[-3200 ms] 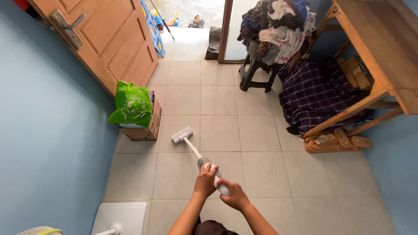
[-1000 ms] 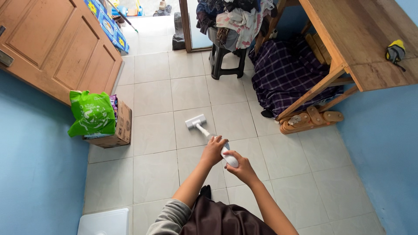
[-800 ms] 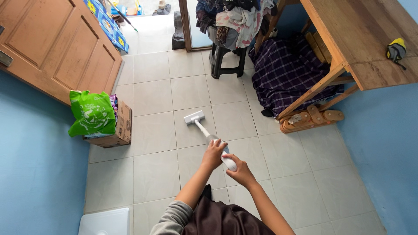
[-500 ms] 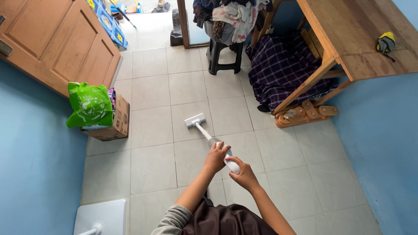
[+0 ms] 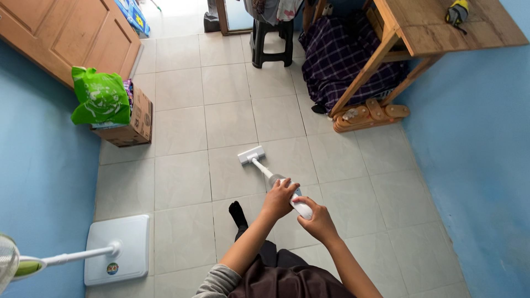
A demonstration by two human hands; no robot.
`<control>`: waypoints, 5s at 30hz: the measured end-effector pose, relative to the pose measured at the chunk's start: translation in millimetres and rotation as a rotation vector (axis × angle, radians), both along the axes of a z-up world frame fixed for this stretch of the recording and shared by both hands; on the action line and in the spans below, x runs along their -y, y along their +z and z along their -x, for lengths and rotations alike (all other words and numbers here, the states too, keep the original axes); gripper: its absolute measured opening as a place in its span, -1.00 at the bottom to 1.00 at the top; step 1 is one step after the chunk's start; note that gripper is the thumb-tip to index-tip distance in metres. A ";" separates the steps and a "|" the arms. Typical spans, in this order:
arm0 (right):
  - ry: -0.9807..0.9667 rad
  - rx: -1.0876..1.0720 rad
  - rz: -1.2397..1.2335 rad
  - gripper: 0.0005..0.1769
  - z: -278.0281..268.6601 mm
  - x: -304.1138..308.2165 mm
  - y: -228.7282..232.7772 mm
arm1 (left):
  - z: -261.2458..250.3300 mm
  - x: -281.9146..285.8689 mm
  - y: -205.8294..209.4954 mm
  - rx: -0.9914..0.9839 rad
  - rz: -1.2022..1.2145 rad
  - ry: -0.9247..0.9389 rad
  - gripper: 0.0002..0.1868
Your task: The person uses a handheld vacuum cleaner to clean the tiled floor of a room, moving the vacuum head along the edges of the walls and around a standing fan and a wooden table.
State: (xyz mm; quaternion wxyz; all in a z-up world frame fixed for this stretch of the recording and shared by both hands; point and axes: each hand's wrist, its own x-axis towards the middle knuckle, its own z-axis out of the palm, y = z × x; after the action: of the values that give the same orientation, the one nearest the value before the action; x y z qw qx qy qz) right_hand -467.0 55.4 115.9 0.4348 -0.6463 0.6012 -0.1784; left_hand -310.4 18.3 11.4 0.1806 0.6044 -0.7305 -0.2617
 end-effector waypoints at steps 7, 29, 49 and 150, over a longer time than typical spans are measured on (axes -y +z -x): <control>-0.018 -0.093 -0.091 -0.51 43.7 -75.4 38.7 | 43.3 -78.1 48.4 -0.041 -0.060 -0.051 -0.35; -0.042 0.031 0.137 -0.60 46.4 -267.3 -3.2 | 50.6 -259.3 19.4 -0.102 -0.017 -0.030 -0.40; -0.069 -0.100 -0.104 -0.62 147.6 -377.8 67.4 | 152.7 -373.3 74.0 -0.083 -0.092 -0.109 -0.38; -0.346 -0.087 -0.046 -0.62 419.0 -429.8 9.8 | 444.8 -383.3 4.2 -0.055 0.007 -0.358 -0.35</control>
State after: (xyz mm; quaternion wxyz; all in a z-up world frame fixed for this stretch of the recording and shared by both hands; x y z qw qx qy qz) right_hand -885.9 485.2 125.7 0.3861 -0.5300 0.7256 -0.2087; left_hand -755.3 401.6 15.6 0.1531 0.4569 -0.8220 -0.3034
